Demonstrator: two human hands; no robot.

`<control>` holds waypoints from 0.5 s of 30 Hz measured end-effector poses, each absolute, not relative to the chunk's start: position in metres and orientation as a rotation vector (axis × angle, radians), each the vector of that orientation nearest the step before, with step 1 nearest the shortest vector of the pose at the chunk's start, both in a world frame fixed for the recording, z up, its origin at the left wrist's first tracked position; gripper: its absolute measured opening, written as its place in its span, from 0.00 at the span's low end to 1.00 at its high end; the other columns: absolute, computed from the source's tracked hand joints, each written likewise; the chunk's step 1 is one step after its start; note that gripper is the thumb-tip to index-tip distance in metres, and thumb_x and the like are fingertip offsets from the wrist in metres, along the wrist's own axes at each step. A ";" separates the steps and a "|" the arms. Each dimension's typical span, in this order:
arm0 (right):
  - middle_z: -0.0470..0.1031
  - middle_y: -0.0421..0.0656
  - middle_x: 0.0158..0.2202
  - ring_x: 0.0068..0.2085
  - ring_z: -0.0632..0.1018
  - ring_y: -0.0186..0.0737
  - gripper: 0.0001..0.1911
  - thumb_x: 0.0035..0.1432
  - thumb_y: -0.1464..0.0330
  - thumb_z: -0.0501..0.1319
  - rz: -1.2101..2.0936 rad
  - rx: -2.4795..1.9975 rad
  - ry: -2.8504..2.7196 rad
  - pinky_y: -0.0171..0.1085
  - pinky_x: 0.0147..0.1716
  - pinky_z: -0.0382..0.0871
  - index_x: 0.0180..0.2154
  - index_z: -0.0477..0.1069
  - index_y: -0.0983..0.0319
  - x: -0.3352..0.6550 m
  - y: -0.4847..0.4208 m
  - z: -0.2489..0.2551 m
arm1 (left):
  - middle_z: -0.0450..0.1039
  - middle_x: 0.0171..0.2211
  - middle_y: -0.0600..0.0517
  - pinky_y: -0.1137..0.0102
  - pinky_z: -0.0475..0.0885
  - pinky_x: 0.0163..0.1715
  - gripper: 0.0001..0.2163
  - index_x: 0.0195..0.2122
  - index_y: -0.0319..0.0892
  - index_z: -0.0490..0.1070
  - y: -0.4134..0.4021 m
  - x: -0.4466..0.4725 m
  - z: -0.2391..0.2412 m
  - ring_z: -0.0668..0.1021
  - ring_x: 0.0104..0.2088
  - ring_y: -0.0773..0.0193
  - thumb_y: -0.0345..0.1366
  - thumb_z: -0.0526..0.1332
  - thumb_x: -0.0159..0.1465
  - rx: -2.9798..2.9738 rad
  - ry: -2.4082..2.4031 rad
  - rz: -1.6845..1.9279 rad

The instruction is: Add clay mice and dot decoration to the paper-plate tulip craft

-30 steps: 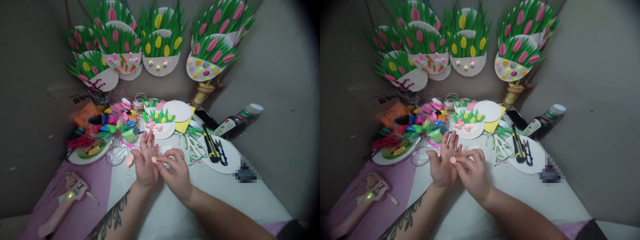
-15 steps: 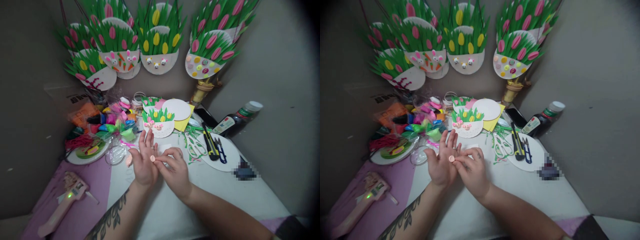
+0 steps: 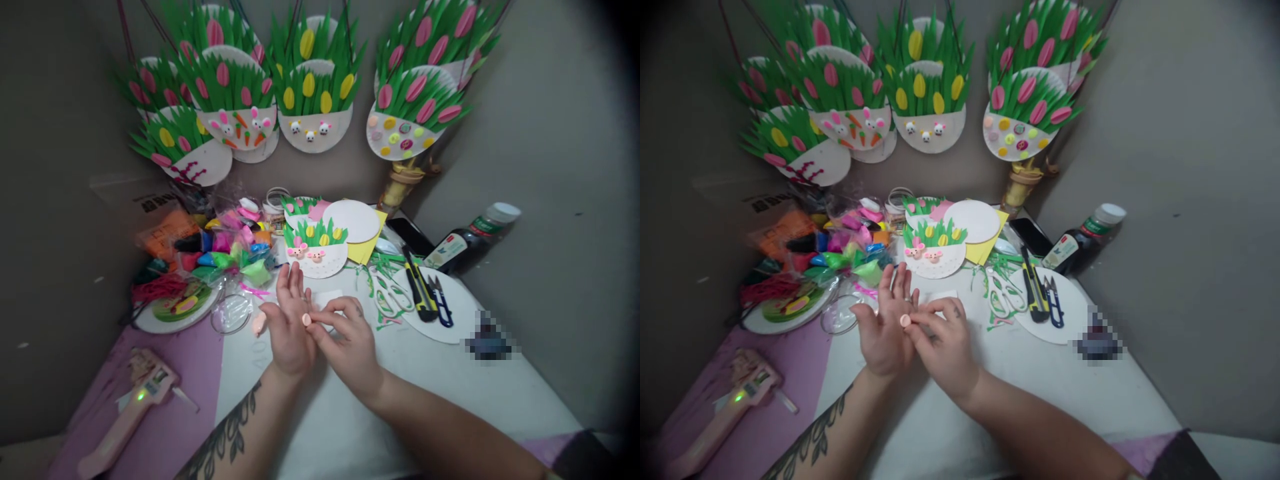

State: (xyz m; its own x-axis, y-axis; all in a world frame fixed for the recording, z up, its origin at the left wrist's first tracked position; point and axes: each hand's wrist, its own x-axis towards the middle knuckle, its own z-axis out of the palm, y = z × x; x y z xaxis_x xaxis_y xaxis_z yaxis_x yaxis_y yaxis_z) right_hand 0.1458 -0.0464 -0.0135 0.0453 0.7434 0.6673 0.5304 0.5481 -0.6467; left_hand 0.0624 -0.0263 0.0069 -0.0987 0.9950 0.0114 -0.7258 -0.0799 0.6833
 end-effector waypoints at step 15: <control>0.70 0.43 0.32 0.38 0.73 0.39 0.04 0.56 0.71 0.64 0.233 -1.099 -1.605 0.40 0.39 0.70 0.35 0.77 0.59 0.145 -0.048 -0.014 | 0.54 0.65 0.50 0.62 0.44 0.64 0.30 0.57 0.51 0.62 -0.029 0.064 0.012 0.51 0.67 0.62 0.61 0.39 0.63 0.553 0.635 1.577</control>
